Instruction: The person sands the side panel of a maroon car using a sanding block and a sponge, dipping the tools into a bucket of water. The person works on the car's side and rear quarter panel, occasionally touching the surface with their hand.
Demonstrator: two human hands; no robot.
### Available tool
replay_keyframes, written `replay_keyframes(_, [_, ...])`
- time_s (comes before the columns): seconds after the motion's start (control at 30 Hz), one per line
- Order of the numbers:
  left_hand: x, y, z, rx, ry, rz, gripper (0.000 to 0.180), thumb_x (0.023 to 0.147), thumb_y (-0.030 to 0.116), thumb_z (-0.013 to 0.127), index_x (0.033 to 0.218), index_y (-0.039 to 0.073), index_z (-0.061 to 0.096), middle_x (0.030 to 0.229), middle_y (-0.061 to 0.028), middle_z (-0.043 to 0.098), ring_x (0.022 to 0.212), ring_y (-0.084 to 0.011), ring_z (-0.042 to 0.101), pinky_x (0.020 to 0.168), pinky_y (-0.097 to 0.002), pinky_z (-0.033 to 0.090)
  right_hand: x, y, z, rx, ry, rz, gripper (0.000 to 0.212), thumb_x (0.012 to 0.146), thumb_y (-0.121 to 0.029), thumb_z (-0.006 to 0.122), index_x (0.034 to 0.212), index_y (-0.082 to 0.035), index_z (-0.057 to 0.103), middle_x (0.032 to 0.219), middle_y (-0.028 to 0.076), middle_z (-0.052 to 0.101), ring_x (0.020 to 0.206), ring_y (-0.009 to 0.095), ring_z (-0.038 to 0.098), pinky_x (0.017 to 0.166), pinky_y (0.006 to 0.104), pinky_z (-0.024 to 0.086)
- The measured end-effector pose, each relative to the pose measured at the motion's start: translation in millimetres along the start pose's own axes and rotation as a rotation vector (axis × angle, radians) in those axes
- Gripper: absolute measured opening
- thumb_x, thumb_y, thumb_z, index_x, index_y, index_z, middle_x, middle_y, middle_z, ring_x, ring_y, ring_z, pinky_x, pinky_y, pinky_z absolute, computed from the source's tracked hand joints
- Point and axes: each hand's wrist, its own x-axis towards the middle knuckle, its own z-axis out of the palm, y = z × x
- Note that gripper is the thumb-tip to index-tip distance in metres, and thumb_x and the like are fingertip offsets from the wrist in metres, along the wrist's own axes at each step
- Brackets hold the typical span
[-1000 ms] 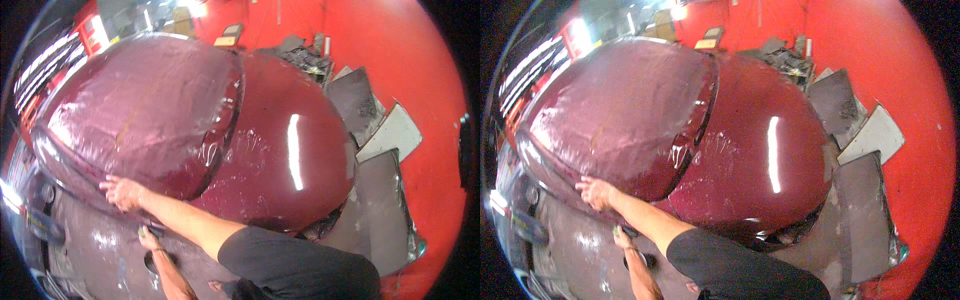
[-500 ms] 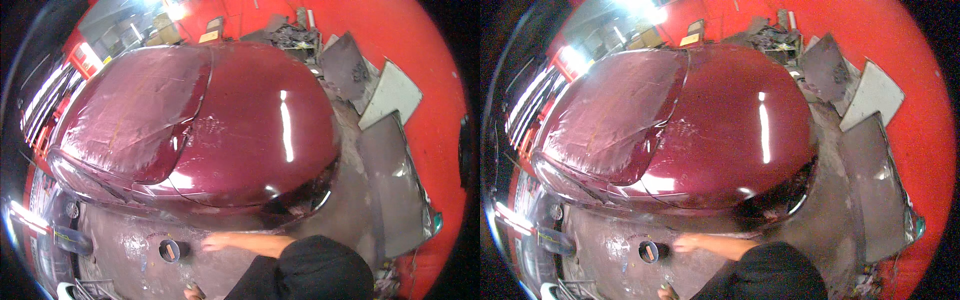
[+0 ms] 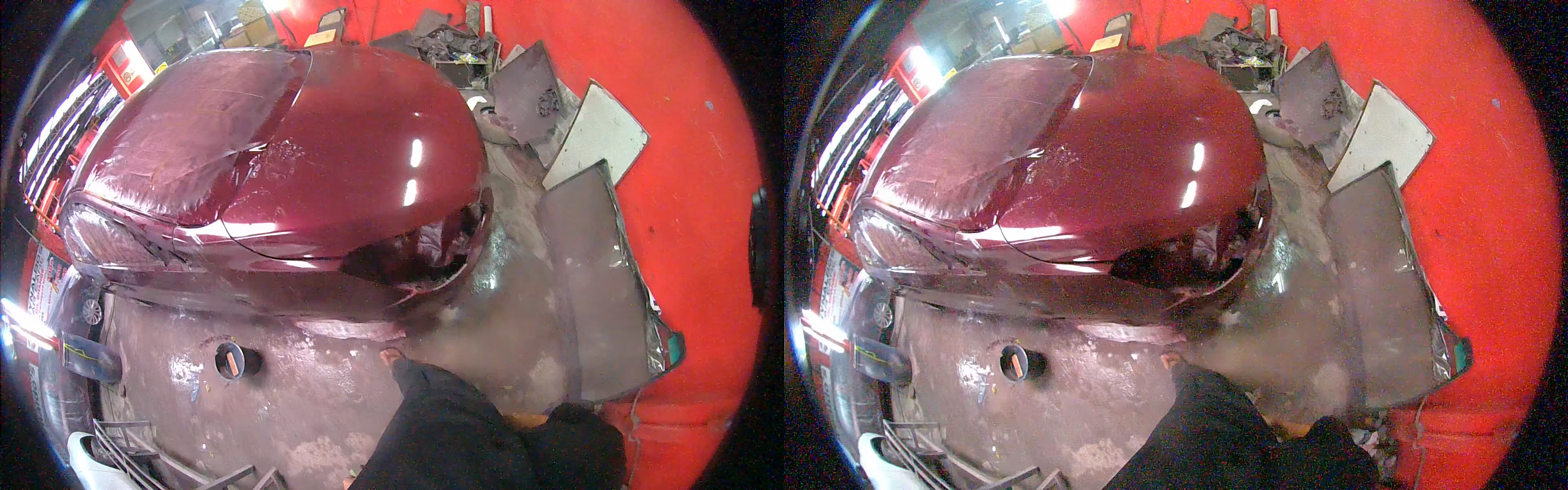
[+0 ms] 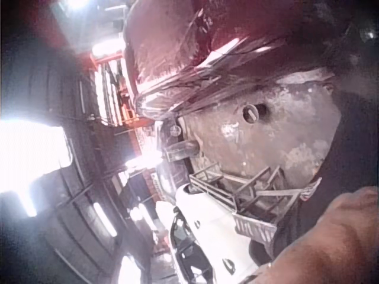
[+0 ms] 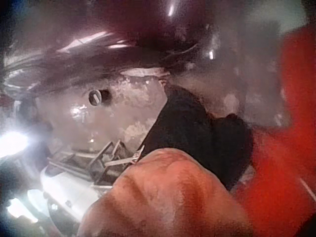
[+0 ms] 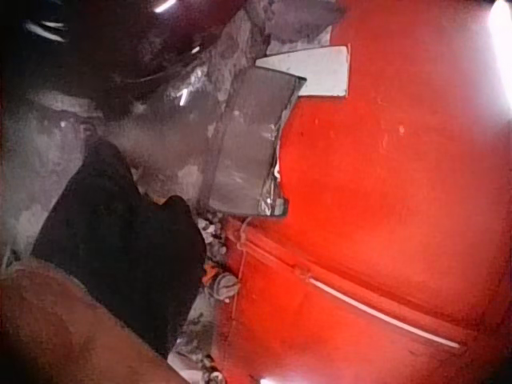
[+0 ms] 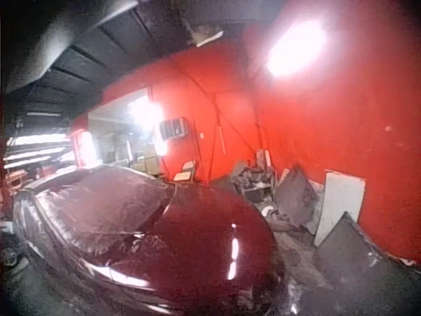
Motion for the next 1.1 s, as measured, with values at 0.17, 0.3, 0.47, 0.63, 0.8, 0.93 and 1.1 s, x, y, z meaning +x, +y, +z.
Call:
replay_keyframes(0.17, [-22, -11, 16, 0.048, -0.005, -0.028, 0.07, 0.077, 0.054, 0.083, 0.113, -0.006, 0.074, 0.106, -0.0276, 0.076, 0.104, -0.042, 0.074, 0.089, -0.0497, 0.057, -18, 33, 30, 0.092, 0.009, -0.052, 0.054, 0.104, -0.051, 0.053, 0.125, -0.005, 0.073, 0.125, 0.022, 0.073, 0.117, 0.042, 0.067, 0.099, 0.0517, 0.051])
replay_keyframes(0.3, [-26, -11, 13, 0.045, 0.055, -0.119, 0.072, 0.077, 0.056, 0.083, 0.112, -0.006, 0.074, 0.107, -0.0279, 0.076, 0.105, -0.0419, 0.074, 0.09, -0.0498, 0.057, -37, 60, 28, 0.121, 0.006, -0.059, 0.053, 0.103, -0.05, 0.054, 0.124, -0.005, 0.073, 0.124, 0.022, 0.073, 0.115, 0.041, 0.067, 0.098, 0.0517, 0.051])
replay_keyframes(0.47, [1, 13, 22, -0.056, 0.122, 0.01, 0.071, 0.077, 0.057, 0.084, 0.11, -0.006, 0.075, 0.108, -0.0298, 0.075, 0.105, -0.043, 0.074, 0.09, -0.0496, 0.058, -69, 119, 23, 0.219, 0.023, -0.005, 0.052, 0.103, -0.048, 0.055, 0.123, -0.005, 0.074, 0.124, 0.022, 0.073, 0.114, 0.041, 0.068, 0.097, 0.0518, 0.051])
replay_keyframes(0.63, [-53, 95, 36, -0.012, 0.169, 0.06, 0.069, 0.077, 0.055, 0.084, 0.108, -0.007, 0.075, 0.106, -0.0304, 0.075, 0.106, -0.0427, 0.074, 0.09, -0.0495, 0.058, -112, 217, 17, 0.318, 0.041, 0.094, 0.05, 0.102, -0.047, 0.057, 0.122, -0.004, 0.074, 0.123, 0.023, 0.074, 0.112, 0.041, 0.069, 0.095, 0.0518, 0.051])
replay_keyframes(0.8, [-120, 119, 60, 0.038, 0.126, 0.001, 0.065, 0.079, 0.052, 0.082, 0.111, -0.005, 0.074, 0.108, -0.0268, 0.076, 0.106, -0.0412, 0.074, 0.09, -0.0487, 0.058, -140, 297, 17, 0.373, 0.018, 0.155, 0.049, 0.101, -0.046, 0.058, 0.121, -0.004, 0.075, 0.122, 0.023, 0.074, 0.11, 0.041, 0.069, 0.094, 0.0519, 0.051])
replay_keyframes(0.93, [-207, 178, 62, -0.038, -0.036, -0.036, 0.067, 0.082, 0.052, 0.079, 0.118, -0.003, 0.072, 0.115, -0.026, 0.074, 0.112, -0.0409, 0.072, 0.096, -0.0482, 0.057, -173, 368, 34, 0.404, -0.003, 0.249, 0.048, 0.1, -0.045, 0.059, 0.12, -0.004, 0.075, 0.121, 0.023, 0.074, 0.109, 0.041, 0.07, 0.092, 0.0519, 0.051])
replay_keyframes(1.1, [-218, 112, 98, 0.059, 0.067, -0.078, 0.071, 0.084, 0.056, 0.077, 0.12, -0.004, 0.07, 0.118, -0.0273, 0.073, 0.116, -0.0414, 0.07, 0.099, -0.0477, 0.055, -175, 383, 37, 0.406, -0.047, 0.22, 0.047, 0.099, -0.043, 0.061, 0.119, -0.004, 0.075, 0.121, 0.024, 0.074, 0.107, 0.041, 0.07, 0.091, 0.052, 0.052])
